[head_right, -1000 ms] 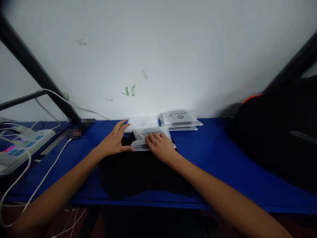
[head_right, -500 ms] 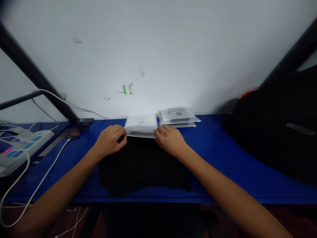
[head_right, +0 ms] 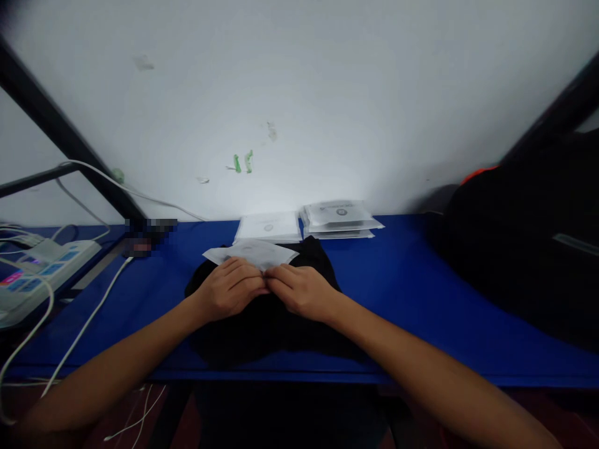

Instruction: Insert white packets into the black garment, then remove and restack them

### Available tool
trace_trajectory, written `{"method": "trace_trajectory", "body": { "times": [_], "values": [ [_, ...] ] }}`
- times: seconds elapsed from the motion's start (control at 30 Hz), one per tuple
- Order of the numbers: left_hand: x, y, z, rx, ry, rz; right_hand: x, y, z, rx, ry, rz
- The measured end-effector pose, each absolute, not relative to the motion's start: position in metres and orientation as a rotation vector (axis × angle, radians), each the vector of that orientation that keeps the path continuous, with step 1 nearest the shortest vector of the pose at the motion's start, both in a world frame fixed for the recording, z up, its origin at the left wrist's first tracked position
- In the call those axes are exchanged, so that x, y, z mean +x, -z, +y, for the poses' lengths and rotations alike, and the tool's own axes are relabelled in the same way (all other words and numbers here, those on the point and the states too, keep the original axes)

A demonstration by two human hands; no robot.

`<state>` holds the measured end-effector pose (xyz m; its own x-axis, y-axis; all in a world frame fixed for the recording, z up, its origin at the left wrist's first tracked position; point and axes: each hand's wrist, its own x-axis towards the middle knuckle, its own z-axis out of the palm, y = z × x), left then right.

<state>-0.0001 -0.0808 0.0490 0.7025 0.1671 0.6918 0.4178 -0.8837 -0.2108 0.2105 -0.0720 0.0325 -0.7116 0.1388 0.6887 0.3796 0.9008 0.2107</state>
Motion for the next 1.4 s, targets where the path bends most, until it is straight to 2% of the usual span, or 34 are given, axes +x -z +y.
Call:
{"method": "trace_trajectory", "body": {
  "times": [0.33, 0.63, 0.8, 0.93, 1.13, 1.2, 1.33, 1.4],
  "values": [
    [-0.009, -0.051, -0.071, -2.488, 0.913, -0.458, 0.214, -0.036, -0.069, -0.346, 0.329, -2.324],
    [-0.059, -0.065, -0.027, -2.231, 1.002, -0.853, 0.244, -0.054, -0.05, -0.64, 0.066, -1.945],
    [-0.069, -0.071, -0.027, -2.186, 1.026, -0.957, 0.243, -0.063, -0.049, -0.714, 0.045, -1.846],
    [-0.071, -0.068, -0.025, -2.198, 1.156, -1.015, 0.249, -0.064, -0.043, -0.763, 0.069, -1.813],
    [-0.058, -0.058, -0.034, -2.395, 1.637, -1.118, 0.257, -0.041, -0.026, -0.658, 0.074, -2.052],
    [-0.053, -0.058, -0.039, -2.435, 1.569, -1.076, 0.259, -0.032, -0.02, -0.629, 0.036, -2.186],
    [-0.047, -0.058, -0.041, -2.522, 1.171, -1.06, 0.26, -0.024, -0.015, -0.706, -0.039, -2.414],
    [-0.044, -0.055, -0.041, -2.502, 1.031, -1.088, 0.257, -0.027, -0.018, -0.771, 0.04, -2.469]
  ]
}}
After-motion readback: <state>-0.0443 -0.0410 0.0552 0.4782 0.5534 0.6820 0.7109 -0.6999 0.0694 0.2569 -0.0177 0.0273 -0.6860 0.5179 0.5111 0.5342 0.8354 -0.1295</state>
